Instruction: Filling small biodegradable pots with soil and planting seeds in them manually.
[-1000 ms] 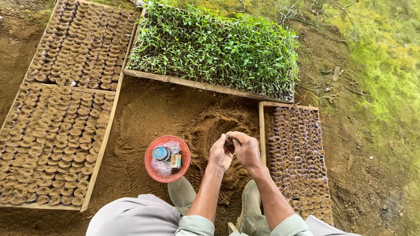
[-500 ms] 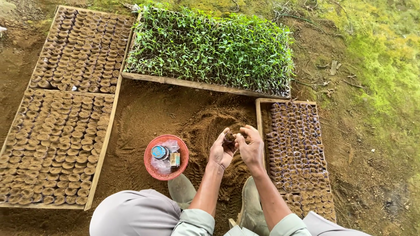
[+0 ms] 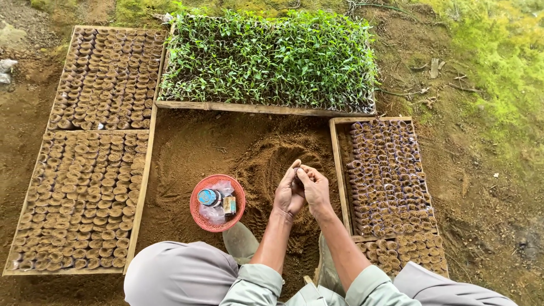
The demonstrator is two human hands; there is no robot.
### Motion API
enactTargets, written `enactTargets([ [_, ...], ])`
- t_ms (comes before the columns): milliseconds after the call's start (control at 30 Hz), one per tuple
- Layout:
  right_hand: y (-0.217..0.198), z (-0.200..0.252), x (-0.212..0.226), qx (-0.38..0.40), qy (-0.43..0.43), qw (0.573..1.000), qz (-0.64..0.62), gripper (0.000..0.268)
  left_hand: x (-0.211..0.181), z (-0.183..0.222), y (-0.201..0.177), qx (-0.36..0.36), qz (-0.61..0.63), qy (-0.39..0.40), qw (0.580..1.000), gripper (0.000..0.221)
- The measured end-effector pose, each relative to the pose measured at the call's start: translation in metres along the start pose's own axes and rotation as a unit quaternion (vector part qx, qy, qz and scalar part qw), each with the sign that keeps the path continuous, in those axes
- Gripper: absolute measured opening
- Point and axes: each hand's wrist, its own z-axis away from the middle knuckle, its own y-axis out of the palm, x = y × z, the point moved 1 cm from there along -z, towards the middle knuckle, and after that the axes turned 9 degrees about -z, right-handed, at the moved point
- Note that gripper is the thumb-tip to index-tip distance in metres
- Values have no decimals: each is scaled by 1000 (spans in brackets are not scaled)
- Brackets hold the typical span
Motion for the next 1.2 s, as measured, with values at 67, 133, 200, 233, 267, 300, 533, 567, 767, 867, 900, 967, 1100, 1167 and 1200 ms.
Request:
enactTargets([
  [67,2,1,1,-5,-1,1000,-3,34,1,4,5,5,1,11,1000,35],
  [133,3,4,1,-8,-1,1000,-7,34,3,5,5,9,2,23,1000,36],
  [200,5,7,0,-13,-4,1000,-10,33,6,4,0,24,18,37,999,38],
  [233,5,8,0,-13,-3,1000,-12,33,9,3,-3,24,15,36,999,38],
  [267,5,9,0,-14,-5,1000,-14,32,11,2,-6,31,25,41,998,39],
  [300,6,9,0,-16,-7,1000,-16,32,12,1,-8,38,35,46,998,40],
  [533,19,15,3,-26,-18,999,-21,31,2,8,-14,30,76,58,995,39],
  [567,17,16,3,-27,-19,999,-20,30,1,11,-12,28,82,53,995,39],
  [767,6,26,-6,-33,-18,999,-9,29,-3,24,-8,27,124,23,992,36],
  [867,10,25,-3,-36,-29,999,-7,28,-6,24,-1,33,137,8,990,33],
  [900,11,26,-3,-36,-32,999,-6,28,-6,26,1,29,146,0,989,33],
  [967,12,25,-3,-36,-34,999,-3,28,-7,22,0,35,156,-11,987,35],
  [1100,13,23,0,-41,-38,998,1,27,-2,12,-9,39,133,-33,990,42],
  [1167,12,23,-1,-42,-41,998,2,26,1,7,-17,40,121,-31,991,42],
  [1200,11,24,-2,-45,-42,998,2,26,2,6,-21,41,109,-30,993,41],
])
